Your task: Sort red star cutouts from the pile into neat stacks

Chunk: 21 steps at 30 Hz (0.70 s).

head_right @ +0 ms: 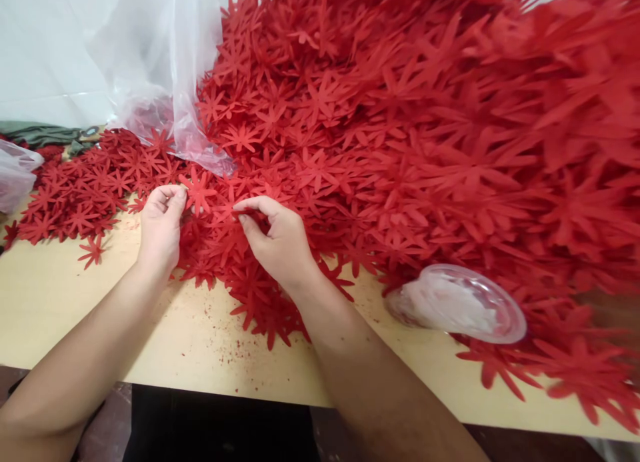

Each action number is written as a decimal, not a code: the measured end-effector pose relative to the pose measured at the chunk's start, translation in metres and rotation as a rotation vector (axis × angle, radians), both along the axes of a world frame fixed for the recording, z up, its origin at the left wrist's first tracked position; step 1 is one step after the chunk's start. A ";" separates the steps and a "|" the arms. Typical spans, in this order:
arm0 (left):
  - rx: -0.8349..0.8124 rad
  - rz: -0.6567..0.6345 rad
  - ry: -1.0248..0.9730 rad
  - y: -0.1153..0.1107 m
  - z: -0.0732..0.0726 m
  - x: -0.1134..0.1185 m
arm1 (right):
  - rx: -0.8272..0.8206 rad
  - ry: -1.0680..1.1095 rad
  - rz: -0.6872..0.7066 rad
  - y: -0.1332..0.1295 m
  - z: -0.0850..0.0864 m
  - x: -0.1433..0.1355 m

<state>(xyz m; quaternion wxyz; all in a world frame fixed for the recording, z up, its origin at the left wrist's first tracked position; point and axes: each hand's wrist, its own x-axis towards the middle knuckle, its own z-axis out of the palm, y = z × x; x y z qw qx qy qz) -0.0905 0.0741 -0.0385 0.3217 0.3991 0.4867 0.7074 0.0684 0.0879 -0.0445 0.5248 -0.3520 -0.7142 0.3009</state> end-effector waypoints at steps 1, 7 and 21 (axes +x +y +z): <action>-0.002 -0.003 -0.005 0.001 0.000 -0.001 | 0.001 0.004 -0.019 0.001 0.000 0.001; -0.002 -0.096 0.061 0.004 -0.007 -0.001 | 0.004 0.061 -0.132 0.004 0.003 0.006; -0.055 -0.232 0.099 -0.013 0.001 0.021 | -0.108 0.100 0.115 -0.008 0.001 -0.009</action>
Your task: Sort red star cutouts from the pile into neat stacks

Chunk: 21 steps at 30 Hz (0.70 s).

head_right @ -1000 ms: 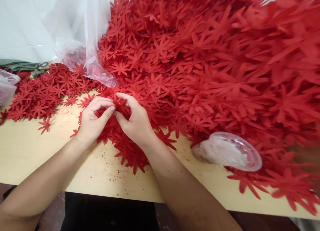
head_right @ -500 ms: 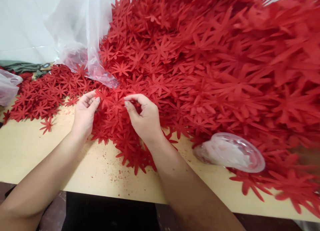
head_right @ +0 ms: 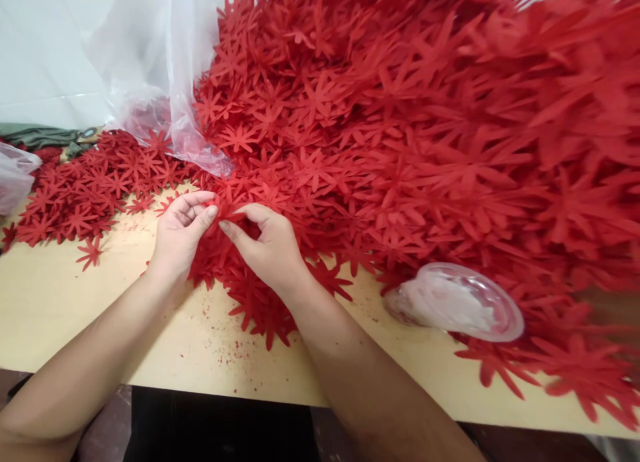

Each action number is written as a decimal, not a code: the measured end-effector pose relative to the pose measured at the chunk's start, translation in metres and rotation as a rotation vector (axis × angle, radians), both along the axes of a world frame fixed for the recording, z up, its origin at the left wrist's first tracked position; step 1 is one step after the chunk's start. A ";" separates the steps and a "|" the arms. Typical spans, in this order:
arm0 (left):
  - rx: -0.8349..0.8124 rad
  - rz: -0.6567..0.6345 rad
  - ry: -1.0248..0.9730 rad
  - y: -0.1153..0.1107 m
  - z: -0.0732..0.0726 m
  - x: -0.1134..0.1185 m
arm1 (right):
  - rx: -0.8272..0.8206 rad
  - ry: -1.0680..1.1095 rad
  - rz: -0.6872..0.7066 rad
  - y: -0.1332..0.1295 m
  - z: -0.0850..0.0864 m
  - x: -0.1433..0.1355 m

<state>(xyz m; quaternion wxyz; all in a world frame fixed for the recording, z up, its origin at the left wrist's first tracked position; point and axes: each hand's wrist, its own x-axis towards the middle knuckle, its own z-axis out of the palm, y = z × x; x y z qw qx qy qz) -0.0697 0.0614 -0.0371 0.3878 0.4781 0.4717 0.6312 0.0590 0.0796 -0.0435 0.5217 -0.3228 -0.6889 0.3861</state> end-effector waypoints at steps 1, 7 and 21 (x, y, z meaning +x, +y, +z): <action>-0.004 -0.006 -0.016 0.000 0.000 0.000 | -0.005 0.020 0.005 0.001 0.000 0.001; 0.023 0.083 -0.051 0.007 0.001 -0.011 | -0.075 0.157 -0.243 0.026 -0.007 0.021; 0.258 0.332 0.462 0.011 -0.007 -0.029 | -0.032 0.128 -0.199 0.013 -0.001 0.011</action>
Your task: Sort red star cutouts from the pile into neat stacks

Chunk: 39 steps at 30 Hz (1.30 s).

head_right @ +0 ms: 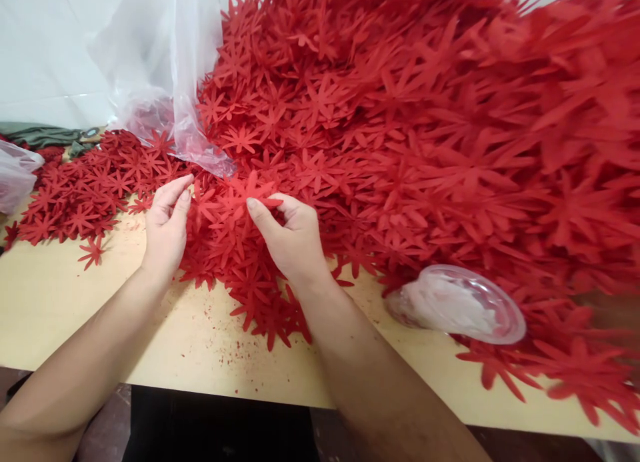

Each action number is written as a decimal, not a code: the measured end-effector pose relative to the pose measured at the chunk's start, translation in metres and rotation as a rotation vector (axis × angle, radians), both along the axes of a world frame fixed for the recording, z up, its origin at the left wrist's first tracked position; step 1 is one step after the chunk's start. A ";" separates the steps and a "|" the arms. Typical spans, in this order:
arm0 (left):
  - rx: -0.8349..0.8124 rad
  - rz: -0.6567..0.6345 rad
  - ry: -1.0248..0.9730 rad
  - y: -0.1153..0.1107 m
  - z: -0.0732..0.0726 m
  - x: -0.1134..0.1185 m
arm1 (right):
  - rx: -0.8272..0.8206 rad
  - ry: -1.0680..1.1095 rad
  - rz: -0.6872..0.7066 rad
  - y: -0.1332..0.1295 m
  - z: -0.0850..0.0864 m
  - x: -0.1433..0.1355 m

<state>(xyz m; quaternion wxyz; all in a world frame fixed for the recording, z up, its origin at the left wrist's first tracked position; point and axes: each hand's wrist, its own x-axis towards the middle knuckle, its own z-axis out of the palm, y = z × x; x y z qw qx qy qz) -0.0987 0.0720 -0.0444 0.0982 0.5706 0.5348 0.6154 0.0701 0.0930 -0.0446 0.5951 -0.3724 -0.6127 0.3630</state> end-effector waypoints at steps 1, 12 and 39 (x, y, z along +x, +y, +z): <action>0.030 0.038 0.058 -0.001 0.001 0.000 | -0.011 0.002 0.017 -0.002 0.001 -0.001; -0.028 -0.231 0.134 -0.016 0.011 0.025 | 0.026 -0.070 0.219 -0.007 0.006 -0.006; -0.006 -0.179 0.287 -0.017 0.006 0.029 | -0.195 0.103 0.398 0.004 -0.006 0.003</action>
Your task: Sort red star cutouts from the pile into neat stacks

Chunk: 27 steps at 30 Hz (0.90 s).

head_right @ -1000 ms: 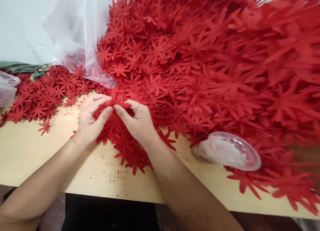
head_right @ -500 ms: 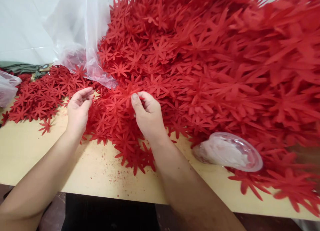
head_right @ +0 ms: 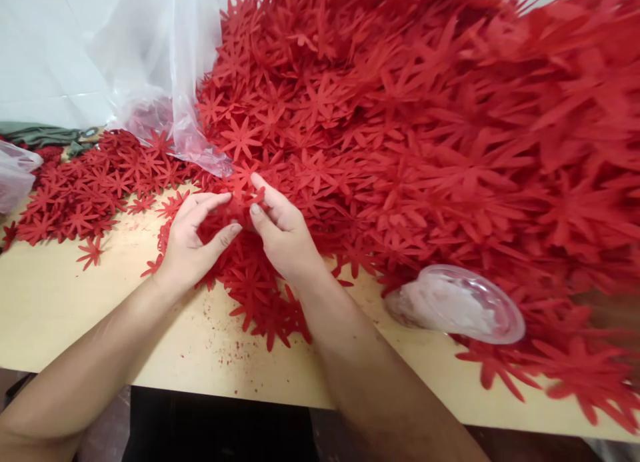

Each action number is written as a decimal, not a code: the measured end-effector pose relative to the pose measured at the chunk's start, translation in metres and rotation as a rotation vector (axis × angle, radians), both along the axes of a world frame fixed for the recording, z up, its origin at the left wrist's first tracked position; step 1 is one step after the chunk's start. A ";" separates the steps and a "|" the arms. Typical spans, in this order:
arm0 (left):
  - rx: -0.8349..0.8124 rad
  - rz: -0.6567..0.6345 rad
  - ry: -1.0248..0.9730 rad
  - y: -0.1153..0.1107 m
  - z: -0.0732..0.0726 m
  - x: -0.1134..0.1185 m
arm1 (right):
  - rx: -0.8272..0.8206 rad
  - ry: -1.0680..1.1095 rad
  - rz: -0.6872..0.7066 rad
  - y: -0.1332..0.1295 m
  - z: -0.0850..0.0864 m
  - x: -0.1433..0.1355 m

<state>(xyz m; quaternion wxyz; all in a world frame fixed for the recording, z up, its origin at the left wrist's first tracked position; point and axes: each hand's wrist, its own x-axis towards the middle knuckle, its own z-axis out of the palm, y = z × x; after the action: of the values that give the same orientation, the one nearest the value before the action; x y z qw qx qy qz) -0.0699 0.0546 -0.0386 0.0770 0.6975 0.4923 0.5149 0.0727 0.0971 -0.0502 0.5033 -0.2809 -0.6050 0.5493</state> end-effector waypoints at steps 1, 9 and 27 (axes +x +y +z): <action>-0.005 0.017 0.001 0.001 -0.002 0.000 | -0.006 -0.005 0.017 -0.001 0.001 -0.001; -0.103 0.044 -0.246 0.006 -0.001 -0.006 | -0.026 -0.011 -0.133 0.002 0.000 0.000; -0.159 -0.025 -0.349 0.006 0.000 -0.009 | 0.034 -0.068 -0.529 -0.003 0.014 0.000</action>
<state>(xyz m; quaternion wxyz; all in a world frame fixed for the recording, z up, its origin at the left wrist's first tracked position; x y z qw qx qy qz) -0.0789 0.0608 -0.0381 0.2224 0.5954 0.5022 0.5864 0.0731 0.0937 -0.0364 0.6133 -0.4391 -0.5364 0.3785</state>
